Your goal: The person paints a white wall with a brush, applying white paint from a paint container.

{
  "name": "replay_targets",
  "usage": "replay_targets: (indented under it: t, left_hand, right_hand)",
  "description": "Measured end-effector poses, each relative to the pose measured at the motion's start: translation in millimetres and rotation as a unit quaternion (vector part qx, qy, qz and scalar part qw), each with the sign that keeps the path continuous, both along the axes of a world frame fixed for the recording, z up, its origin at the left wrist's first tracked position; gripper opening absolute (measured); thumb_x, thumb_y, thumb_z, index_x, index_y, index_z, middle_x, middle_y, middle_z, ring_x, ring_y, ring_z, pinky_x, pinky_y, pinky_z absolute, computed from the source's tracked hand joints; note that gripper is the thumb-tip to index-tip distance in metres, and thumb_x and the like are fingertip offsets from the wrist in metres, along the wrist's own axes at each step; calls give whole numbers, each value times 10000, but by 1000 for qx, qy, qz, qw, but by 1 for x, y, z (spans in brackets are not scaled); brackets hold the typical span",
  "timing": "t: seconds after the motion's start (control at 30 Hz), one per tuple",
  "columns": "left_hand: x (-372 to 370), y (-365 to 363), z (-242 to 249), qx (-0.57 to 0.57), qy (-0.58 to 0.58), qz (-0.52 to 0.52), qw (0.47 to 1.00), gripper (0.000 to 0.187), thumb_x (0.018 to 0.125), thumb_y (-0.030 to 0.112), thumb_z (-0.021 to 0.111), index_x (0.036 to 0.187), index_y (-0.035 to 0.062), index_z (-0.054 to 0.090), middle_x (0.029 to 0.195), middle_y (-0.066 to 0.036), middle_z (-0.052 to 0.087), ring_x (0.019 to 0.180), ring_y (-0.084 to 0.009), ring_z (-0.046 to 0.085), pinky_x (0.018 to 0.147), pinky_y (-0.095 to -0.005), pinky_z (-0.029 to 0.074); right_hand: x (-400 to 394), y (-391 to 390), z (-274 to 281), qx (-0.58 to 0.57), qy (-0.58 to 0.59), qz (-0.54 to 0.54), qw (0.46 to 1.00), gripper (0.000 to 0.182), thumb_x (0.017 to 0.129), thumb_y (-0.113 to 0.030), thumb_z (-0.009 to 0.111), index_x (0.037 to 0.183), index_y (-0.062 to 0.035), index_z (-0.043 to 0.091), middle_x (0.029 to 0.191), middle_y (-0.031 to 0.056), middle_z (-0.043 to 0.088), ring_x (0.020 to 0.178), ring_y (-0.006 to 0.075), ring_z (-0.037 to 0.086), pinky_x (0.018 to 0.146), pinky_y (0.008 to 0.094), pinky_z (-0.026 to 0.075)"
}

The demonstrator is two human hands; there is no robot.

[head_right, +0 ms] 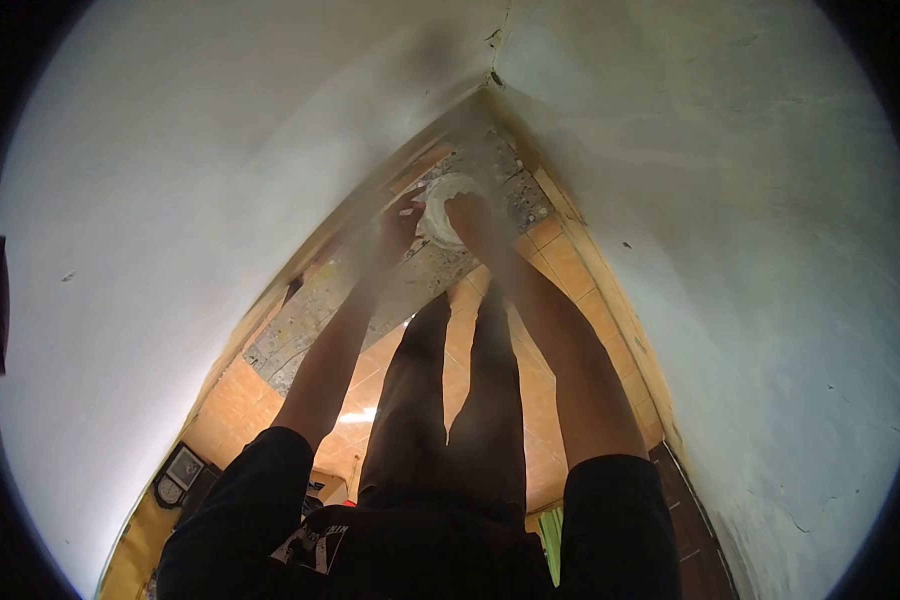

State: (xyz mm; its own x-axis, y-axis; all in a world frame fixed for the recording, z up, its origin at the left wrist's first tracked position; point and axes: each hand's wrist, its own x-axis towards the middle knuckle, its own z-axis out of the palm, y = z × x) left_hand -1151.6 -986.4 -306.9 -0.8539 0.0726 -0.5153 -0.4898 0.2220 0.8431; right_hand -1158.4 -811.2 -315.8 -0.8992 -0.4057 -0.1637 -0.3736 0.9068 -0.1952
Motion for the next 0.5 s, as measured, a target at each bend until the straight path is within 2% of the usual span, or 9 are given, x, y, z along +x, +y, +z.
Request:
replay_targets:
  t: [0.17,0.27,0.37,0.47,0.5]
  left_hand:
    - [1,0,-7,27,13,8,1000,375,943,242,621,1317,225,592,946,-30,604,766,-144,660,518,-294,565]
    - [2,0,-7,16,1,11,1000,295,948,236,613,1230,152,630,1051,-28,639,787,-147,674,513,-287,569]
    - [-1,0,2,-1,-21,-6,1000,202,954,229,602,1043,48,621,1259,-8,623,779,-146,680,514,-286,568]
    - [1,0,-2,8,17,-7,1000,196,954,219,599,1053,50,615,1288,-11,610,763,-152,681,519,-290,570]
    - [1,-3,-7,5,31,-9,999,212,952,216,601,1115,81,615,1221,-18,620,758,-150,679,523,-289,569]
  right_hand:
    - [-5,-4,5,20,-25,-29,999,62,804,-79,631,774,-68,684,796,133,682,787,265,696,650,370,576]
    - [2,-2,0,1,-31,4,1000,65,807,-79,630,775,-71,686,803,132,681,796,261,697,650,360,579]
    - [2,-9,12,23,-25,-26,999,67,807,-78,630,775,-67,687,811,128,681,801,258,697,656,361,579]
    - [-7,-14,6,45,-69,-67,994,68,804,-83,637,761,-74,689,806,122,681,804,251,699,660,354,579]
    - [-7,-10,1,27,-46,-48,997,68,801,-84,641,754,-72,688,795,121,682,797,250,701,656,353,579]
